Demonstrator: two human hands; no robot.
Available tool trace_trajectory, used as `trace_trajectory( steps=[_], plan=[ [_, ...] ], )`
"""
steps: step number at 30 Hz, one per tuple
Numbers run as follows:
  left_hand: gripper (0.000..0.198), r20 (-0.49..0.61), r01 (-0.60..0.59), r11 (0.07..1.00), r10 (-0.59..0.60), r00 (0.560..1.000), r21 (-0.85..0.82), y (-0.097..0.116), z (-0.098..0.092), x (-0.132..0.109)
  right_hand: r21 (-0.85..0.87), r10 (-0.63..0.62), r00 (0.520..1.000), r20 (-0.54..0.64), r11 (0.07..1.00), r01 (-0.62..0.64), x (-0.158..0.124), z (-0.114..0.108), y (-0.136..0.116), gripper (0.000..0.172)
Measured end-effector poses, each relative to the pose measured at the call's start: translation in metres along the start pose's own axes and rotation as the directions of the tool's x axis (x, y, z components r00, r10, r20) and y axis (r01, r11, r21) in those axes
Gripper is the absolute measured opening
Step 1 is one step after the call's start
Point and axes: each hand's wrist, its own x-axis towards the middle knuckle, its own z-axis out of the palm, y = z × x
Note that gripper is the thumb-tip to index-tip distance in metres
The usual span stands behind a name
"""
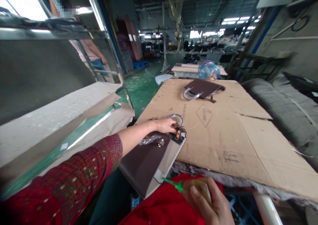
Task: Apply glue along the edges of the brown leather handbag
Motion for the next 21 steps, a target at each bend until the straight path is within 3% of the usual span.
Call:
trace_trajectory(
  steps=[2,6,9,11,15,19,21],
  plan=[
    [0.019,-0.012,0.008,1.0,-0.008,1.0,-0.001,0.0,0.001,0.0,-0.059,0.014,0.998,-0.067,0.998,-0.017,0.001,0.0,0.002,0.052],
    [0.017,-0.019,0.008,1.0,-0.008,1.0,0.011,0.0,0.001,-0.001,0.114,0.085,0.993,0.087,0.989,-0.094,-0.001,0.005,-0.005,0.053],
    [0.017,-0.024,0.016,1.0,-0.015,1.0,0.02,0.001,0.001,-0.001,0.192,0.118,0.992,-0.035,0.975,-0.109,-0.004,0.011,-0.02,0.054],
    [0.016,-0.025,0.02,1.0,-0.02,0.999,0.022,0.0,0.001,0.0,0.156,0.107,0.989,-0.098,0.984,-0.091,-0.005,0.013,-0.024,0.055],
    [0.016,-0.035,0.013,1.0,-0.012,0.999,0.023,0.001,0.002,-0.002,0.159,0.098,0.993,0.066,0.981,-0.107,-0.003,0.012,-0.015,0.054],
    [0.017,-0.059,0.017,0.999,-0.015,0.998,0.028,0.001,0.003,-0.004,0.08,0.098,0.993,-0.069,0.993,-0.092,-0.001,0.009,-0.007,0.055],
    [0.017,-0.064,0.018,0.999,-0.016,0.998,0.032,0.002,0.003,-0.004,0.032,0.07,0.997,-0.041,0.997,-0.069,-0.002,0.009,-0.01,0.055]
  ],
)
